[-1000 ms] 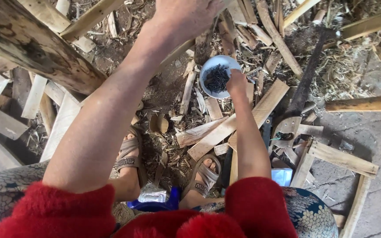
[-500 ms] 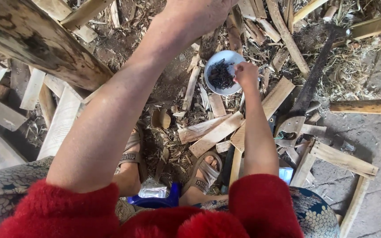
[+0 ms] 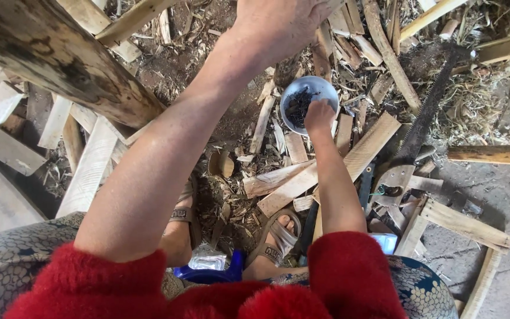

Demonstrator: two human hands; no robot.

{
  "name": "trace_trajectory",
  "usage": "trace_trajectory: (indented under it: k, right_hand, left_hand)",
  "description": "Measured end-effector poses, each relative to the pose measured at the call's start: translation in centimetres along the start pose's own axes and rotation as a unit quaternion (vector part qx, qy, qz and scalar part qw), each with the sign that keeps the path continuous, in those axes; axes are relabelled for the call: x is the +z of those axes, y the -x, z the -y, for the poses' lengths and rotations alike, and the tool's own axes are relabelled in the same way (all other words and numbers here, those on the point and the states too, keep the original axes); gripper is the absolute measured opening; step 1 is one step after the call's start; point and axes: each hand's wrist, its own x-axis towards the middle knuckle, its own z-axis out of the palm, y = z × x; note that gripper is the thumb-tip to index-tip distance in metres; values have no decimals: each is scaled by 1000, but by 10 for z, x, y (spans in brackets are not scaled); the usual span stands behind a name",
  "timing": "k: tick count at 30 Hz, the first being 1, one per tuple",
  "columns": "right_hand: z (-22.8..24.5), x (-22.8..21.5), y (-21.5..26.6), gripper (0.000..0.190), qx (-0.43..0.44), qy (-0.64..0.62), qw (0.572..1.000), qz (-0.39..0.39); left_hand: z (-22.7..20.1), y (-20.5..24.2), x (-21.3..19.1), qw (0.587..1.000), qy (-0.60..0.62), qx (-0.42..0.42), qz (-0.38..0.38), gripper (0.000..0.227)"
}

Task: The person sits on the ground among wooden stool frames and scrap wood, picks nails from a small bowl, positions a wooden board against a stool frame, and hammers nails to fasten the board in place.

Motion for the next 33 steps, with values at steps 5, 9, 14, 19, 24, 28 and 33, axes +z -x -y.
trace_trajectory:
  k: [5,9,14,19,24,28,33]
  right_hand:
    - [-5,34,-3,22,-20,-17,990,-136]
    - [-3,16,-4,21,43,-21,998,-32]
    - [8,-21,9,20,67,-23,998,6]
    - [15,-53,29,18,89,-69,990,-80]
    - [14,-65,28,13,109,-94,987,-68]
    - [4,-66,18,10,154,-343,926,14]
    - [-19,-104,23,12,102,-801,578,123]
  left_hand:
    - [0,-2,-2,999,2,-30,37,23]
    - [-1,0,-1,999,0,-22,24,23]
    - [-5,-3,-6,999,0,-23,37,23]
    - [4,14,10,964,142,-167,149,27]
    - [27,29,36,965,169,188,-65,31]
    - [7,8,11,970,139,-140,145,28]
    - [-2,3,-5,977,142,-101,120,26]
